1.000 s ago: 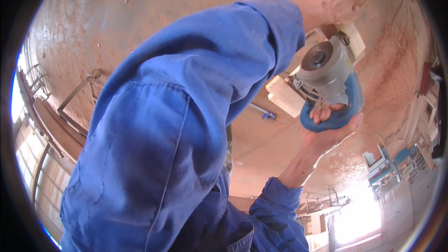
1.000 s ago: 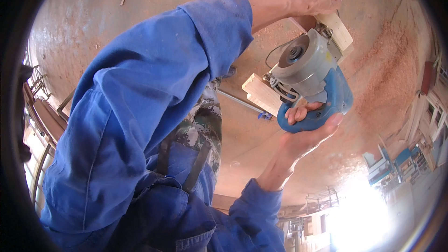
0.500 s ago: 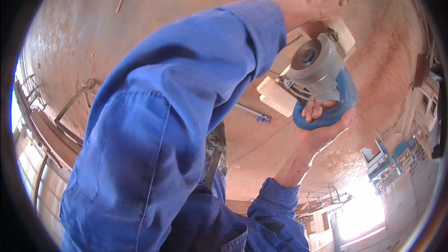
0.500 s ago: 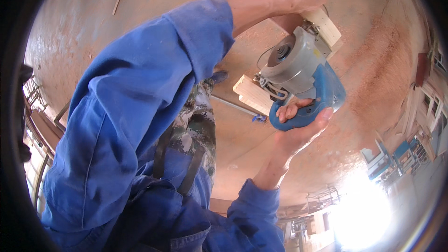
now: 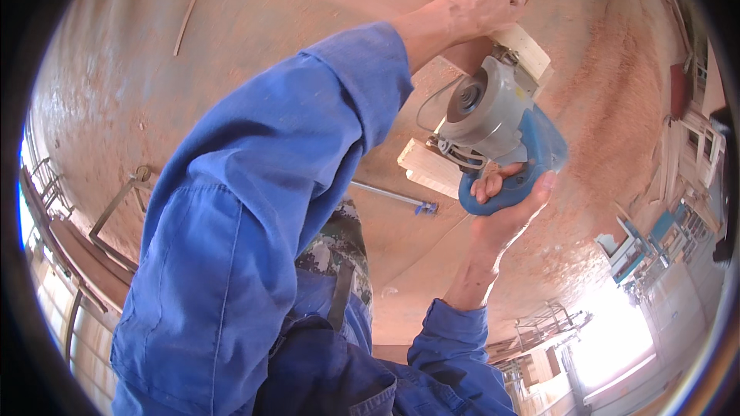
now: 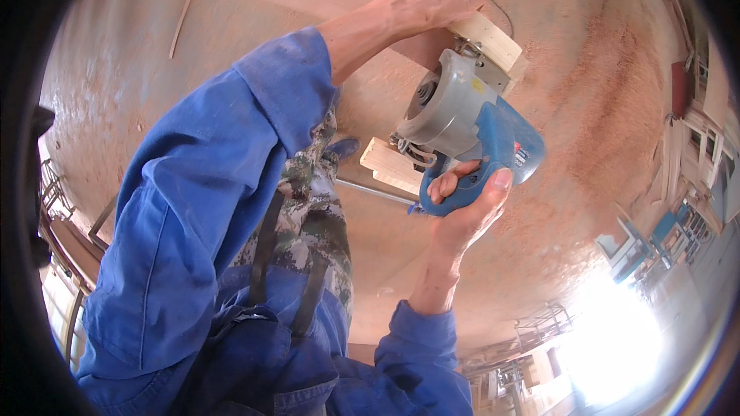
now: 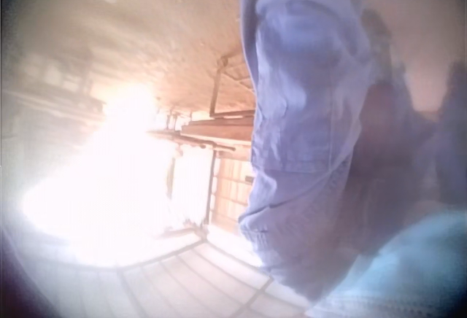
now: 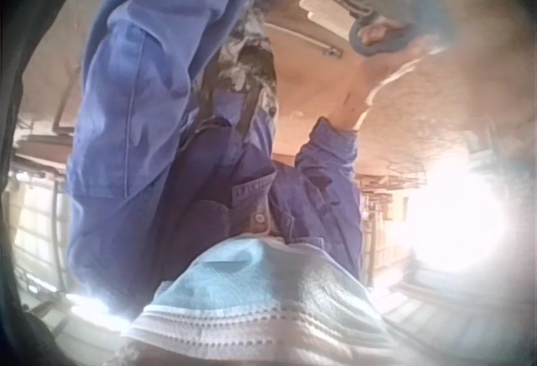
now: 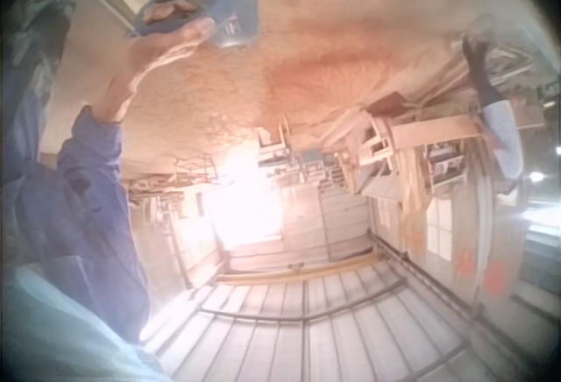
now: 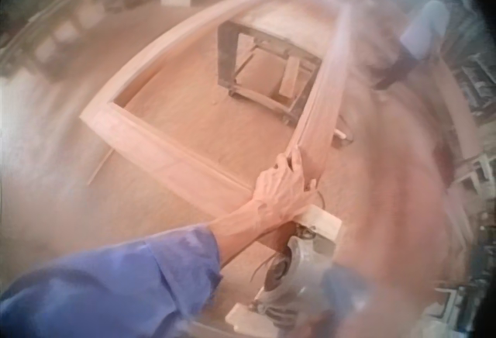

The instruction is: The person uses a handheld electric router to shape the edges of a large wooden door panel. They guide the tool along the perimeter and inner frame, then reposition the door and continue routing another section.

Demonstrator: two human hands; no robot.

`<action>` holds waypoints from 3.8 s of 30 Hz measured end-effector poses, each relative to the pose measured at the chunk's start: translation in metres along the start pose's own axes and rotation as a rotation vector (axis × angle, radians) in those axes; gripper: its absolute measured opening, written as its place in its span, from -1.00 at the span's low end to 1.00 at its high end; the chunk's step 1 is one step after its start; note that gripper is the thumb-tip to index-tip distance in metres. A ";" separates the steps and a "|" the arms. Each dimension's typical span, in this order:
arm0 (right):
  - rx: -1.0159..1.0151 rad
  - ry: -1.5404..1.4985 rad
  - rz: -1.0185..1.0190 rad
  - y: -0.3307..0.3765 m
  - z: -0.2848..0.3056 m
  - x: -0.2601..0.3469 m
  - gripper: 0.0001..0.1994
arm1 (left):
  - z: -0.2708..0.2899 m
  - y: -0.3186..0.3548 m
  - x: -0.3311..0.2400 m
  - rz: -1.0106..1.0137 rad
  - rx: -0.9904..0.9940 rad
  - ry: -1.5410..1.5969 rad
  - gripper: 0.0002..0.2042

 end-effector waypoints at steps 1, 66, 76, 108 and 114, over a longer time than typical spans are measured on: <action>0.005 -0.005 -0.001 0.000 0.000 0.000 -0.44 | 0.001 0.001 0.000 0.010 0.012 -0.004 -0.20; -0.019 0.005 -0.012 -0.004 0.001 -0.004 -0.40 | -0.005 0.005 0.006 0.068 0.020 0.054 -0.14; -0.006 -0.045 -0.018 -0.005 -0.002 -0.004 -0.43 | -0.001 0.001 0.007 0.079 0.011 0.037 -0.14; -0.005 0.066 0.052 0.000 -0.011 0.010 -0.41 | 0.003 0.003 0.008 0.029 -0.013 0.169 -0.24; 0.001 0.077 0.014 0.000 -0.010 0.005 -0.41 | 0.001 0.005 0.009 0.044 -0.043 0.114 -0.19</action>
Point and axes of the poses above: each hand's wrist, its own y-axis away from the middle knuckle, its own z-axis out of the back of the hand, x = y × z, the point moved 10 cm from there along -y, towards the middle knuckle
